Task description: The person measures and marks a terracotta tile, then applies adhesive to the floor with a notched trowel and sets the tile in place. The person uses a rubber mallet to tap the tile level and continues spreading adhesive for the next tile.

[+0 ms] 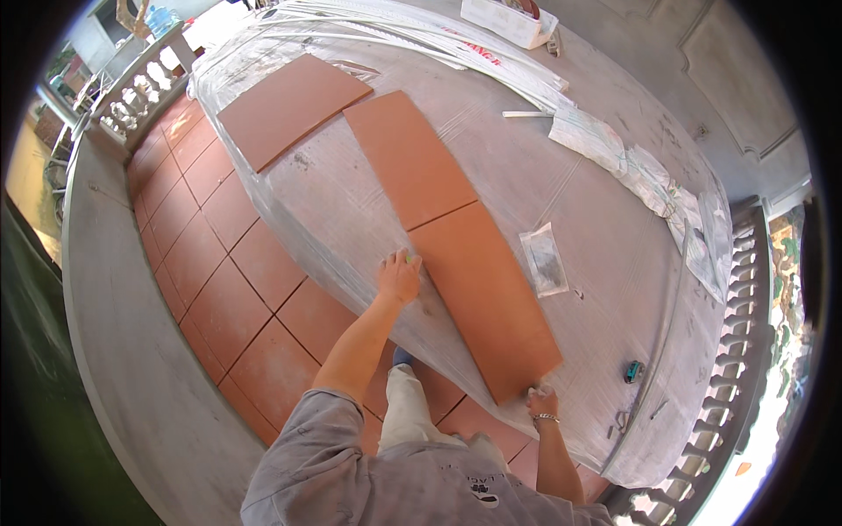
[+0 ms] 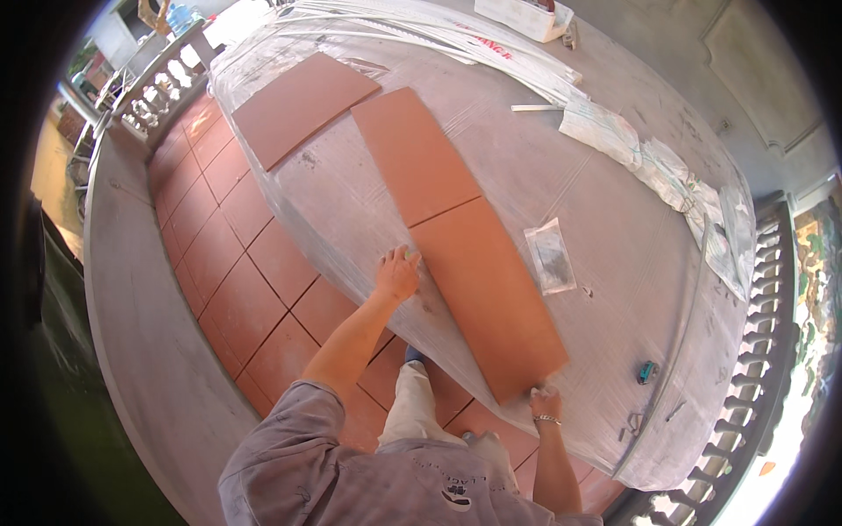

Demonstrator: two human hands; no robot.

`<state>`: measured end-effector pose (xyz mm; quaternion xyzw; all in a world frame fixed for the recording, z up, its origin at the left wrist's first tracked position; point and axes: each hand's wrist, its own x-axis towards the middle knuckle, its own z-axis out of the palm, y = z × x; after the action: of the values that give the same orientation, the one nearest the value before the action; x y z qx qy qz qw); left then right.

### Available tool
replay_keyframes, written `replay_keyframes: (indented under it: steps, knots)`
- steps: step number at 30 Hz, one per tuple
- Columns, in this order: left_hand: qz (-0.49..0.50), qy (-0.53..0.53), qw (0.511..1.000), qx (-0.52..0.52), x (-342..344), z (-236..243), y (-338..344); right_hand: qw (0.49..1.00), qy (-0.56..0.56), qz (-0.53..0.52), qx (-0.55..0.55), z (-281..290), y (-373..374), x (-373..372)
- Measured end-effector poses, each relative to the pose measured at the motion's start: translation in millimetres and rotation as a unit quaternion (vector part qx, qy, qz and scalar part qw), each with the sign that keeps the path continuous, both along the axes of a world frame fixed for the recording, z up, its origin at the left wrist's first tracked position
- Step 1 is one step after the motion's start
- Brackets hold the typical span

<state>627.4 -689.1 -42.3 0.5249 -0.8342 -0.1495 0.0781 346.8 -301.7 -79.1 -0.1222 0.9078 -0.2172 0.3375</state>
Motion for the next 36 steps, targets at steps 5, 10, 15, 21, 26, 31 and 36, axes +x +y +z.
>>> replay_keyframes:
  steps: [5,10,15,21,26,31,36]
  knots:
    - [-0.119,-0.008,0.993,0.015,28,-30,-61,0.993,0.105,-0.017,0.042,-20,-12,6]
    - [0.059,0.096,0.993,0.045,84,-27,-165,0.984,0.089,-0.097,0.116,23,-47,28]
    - [0.288,0.057,0.945,-0.148,78,-14,-222,0.958,0.232,-0.037,0.162,44,-93,44]
    - [0.307,0.389,0.820,0.285,22,-19,-192,0.948,0.251,0.149,-0.130,36,-289,-3]
    - [0.284,0.428,0.767,0.384,-16,-5,-160,0.931,0.205,0.290,-0.085,23,-485,7]
    - [0.331,0.438,0.743,0.381,-33,-1,-165,0.930,0.199,0.308,0.020,13,-543,20]
    - [0.395,0.532,0.601,0.448,-31,-9,-176,0.947,0.184,0.259,-0.034,30,-558,11]
